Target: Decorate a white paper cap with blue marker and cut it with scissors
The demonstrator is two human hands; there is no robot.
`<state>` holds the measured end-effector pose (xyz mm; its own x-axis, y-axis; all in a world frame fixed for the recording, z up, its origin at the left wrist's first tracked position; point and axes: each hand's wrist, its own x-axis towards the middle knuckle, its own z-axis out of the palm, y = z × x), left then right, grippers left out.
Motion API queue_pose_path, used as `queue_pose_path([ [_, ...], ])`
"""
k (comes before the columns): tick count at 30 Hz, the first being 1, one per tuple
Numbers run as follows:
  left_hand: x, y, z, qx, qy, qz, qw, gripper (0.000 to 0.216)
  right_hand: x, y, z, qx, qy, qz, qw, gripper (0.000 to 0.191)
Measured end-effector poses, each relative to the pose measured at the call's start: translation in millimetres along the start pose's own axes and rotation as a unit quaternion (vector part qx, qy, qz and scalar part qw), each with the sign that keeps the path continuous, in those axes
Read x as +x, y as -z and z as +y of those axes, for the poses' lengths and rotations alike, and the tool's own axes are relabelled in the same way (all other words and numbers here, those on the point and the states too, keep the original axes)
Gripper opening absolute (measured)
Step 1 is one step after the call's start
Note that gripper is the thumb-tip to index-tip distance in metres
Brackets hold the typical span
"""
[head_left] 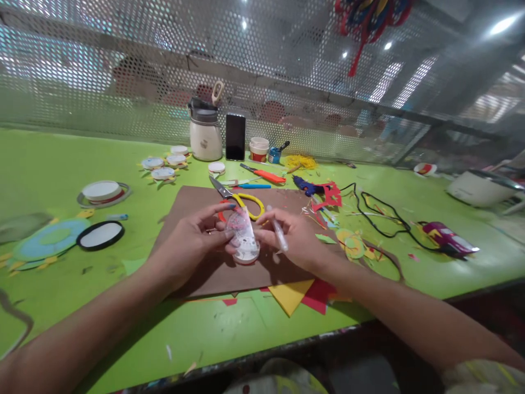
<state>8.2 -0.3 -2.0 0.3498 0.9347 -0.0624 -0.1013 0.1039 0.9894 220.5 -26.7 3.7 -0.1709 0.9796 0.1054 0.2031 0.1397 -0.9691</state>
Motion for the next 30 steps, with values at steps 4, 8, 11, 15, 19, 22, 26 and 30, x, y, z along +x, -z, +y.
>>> queue_pose_path([
  [4,-2.9,-0.4,2.4,0.033,-0.016,0.002,0.999,0.056,-9.5,-10.8,-4.9,0.093,-0.031,-0.017,0.995,0.022],
  [8,-1.3,8.4,12.6,0.263,-0.141,-0.005,0.954,0.06,-11.3,-8.2,-10.4,0.111,-0.036,-0.013,0.993,0.024],
  [11,-0.8,16.1,18.2,0.442,-0.283,-0.008,0.851,0.064,-13.8,-3.1,-13.2,0.106,-0.06,-0.036,0.992,0.024],
  [15,-2.8,21.4,15.6,0.527,-0.298,-0.1,0.789,0.065,-18.4,-2.4,-12.7,0.111,-0.108,-0.073,0.985,0.028],
  [19,-3.9,20.7,9.5,0.547,-0.277,-0.122,0.781,0.068,-20.9,-6.6,-10.2,0.12,-0.128,-0.076,0.982,0.031],
  [22,-4.7,18.7,5.5,0.555,-0.281,-0.112,0.775,0.072,-21.3,-8.7,-10.1,0.126,-0.121,-0.075,0.982,0.034],
  [26,-6.7,16.3,0.2,0.563,-0.272,-0.109,0.773,0.075,-21.9,-10.4,-8.1,0.139,-0.132,-0.078,0.978,0.037],
  [30,-9.6,14.2,-3.1,0.57,-0.236,-0.101,0.78,0.083,-22.3,-14.3,-2.6,0.15,-0.141,-0.064,0.976,0.038],
])
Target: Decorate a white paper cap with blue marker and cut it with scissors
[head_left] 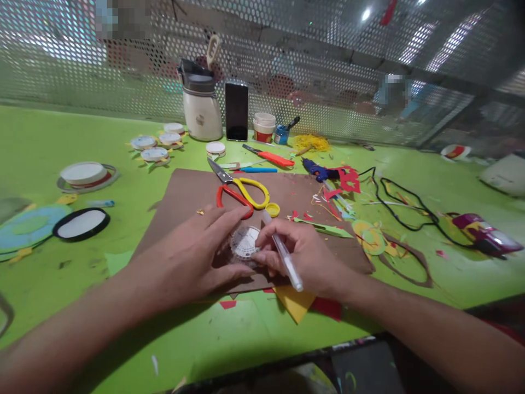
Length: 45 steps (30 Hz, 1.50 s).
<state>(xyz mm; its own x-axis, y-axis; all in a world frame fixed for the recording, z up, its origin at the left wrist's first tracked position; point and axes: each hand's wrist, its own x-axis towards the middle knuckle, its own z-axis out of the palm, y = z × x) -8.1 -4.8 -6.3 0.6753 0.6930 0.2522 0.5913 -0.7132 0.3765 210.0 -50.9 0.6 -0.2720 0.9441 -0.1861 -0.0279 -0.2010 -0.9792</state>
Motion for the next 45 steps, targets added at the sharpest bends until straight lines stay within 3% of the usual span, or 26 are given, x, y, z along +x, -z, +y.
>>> queue_pose_path([
  [6,-1.8,-1.2,2.8,0.004,0.027,-0.001,1.0,0.081,0.6,-1.6,4.5,0.013,-0.009,0.017,1.0,0.038],
  [16,-4.2,-8.5,1.6,0.018,-0.013,0.004,1.0,0.083,-3.5,-5.5,17.3,-0.011,0.005,0.035,0.999,0.032],
  [20,-2.1,-8.7,2.8,0.007,-0.015,0.005,1.0,0.08,-5.7,-3.3,15.0,-0.097,0.064,0.045,0.992,0.021],
  [27,0.9,-1.4,6.4,0.0,-0.001,-0.034,0.999,0.081,-6.8,14.1,-9.2,-0.185,0.163,0.133,0.96,0.002],
  [33,4.1,1.3,10.1,-0.006,0.009,-0.04,0.999,0.083,0.5,16.5,3.0,-0.228,0.228,0.148,0.935,0.011],
  [39,5.2,2.8,8.9,-0.005,-0.021,-0.038,0.999,0.084,4.6,16.0,6.9,-0.327,0.249,0.08,0.908,0.035],
  [45,4.4,3.3,6.0,0.014,-0.041,-0.047,0.998,0.083,6.7,16.2,4.4,-0.385,0.231,0.045,0.892,0.043],
])
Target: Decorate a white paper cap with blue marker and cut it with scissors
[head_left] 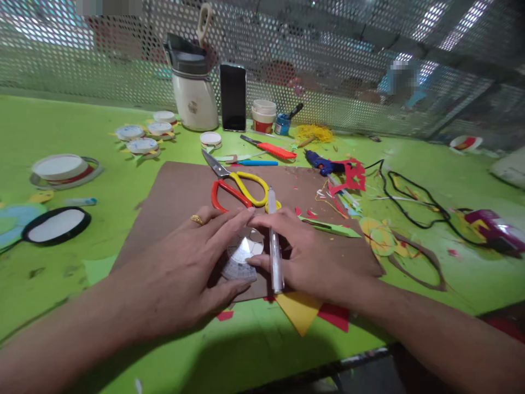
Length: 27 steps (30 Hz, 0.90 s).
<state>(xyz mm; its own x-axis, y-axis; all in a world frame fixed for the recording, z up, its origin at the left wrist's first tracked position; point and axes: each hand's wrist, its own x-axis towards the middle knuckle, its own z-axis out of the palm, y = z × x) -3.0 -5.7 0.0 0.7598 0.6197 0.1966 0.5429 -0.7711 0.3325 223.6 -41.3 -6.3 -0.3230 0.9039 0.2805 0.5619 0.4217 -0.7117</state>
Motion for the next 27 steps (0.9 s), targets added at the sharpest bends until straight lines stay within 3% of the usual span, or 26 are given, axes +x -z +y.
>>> queue_pose_path([
  [20,-6.5,11.3,3.5,0.059,0.019,-0.009,0.998,0.081,-3.0,-1.2,4.0,0.032,-0.004,0.004,0.999,0.04],
  [27,-11.3,17.9,-3.9,0.046,0.03,-0.012,0.998,0.081,1.4,12.0,-1.9,0.015,0.002,-0.081,0.997,0.053],
])
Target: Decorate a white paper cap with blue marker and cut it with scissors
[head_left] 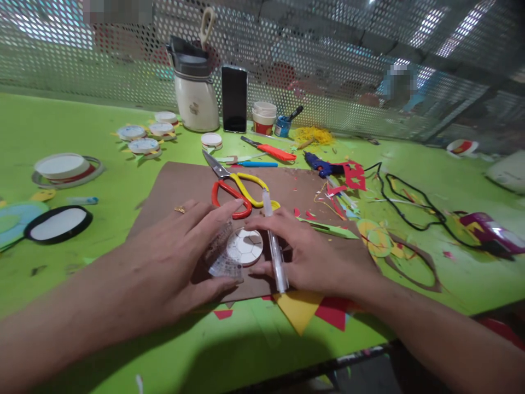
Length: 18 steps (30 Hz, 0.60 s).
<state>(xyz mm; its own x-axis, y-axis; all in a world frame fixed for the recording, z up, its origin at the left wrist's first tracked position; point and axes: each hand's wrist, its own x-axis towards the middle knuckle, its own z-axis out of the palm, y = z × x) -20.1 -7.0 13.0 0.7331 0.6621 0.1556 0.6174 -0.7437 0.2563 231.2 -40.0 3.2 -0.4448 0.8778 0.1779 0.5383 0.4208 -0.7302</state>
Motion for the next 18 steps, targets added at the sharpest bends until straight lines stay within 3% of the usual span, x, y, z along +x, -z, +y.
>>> queue_pose_path([
  [5,2.6,-1.1,2.4,0.013,0.001,-0.003,1.0,0.081,3.0,-2.2,-1.1,-0.013,-0.016,-0.019,1.0,0.056],
  [18,5.0,-1.1,4.4,-0.003,0.016,-0.027,0.999,0.083,-1.1,-13.9,8.1,-0.061,0.068,0.026,0.995,0.054],
])
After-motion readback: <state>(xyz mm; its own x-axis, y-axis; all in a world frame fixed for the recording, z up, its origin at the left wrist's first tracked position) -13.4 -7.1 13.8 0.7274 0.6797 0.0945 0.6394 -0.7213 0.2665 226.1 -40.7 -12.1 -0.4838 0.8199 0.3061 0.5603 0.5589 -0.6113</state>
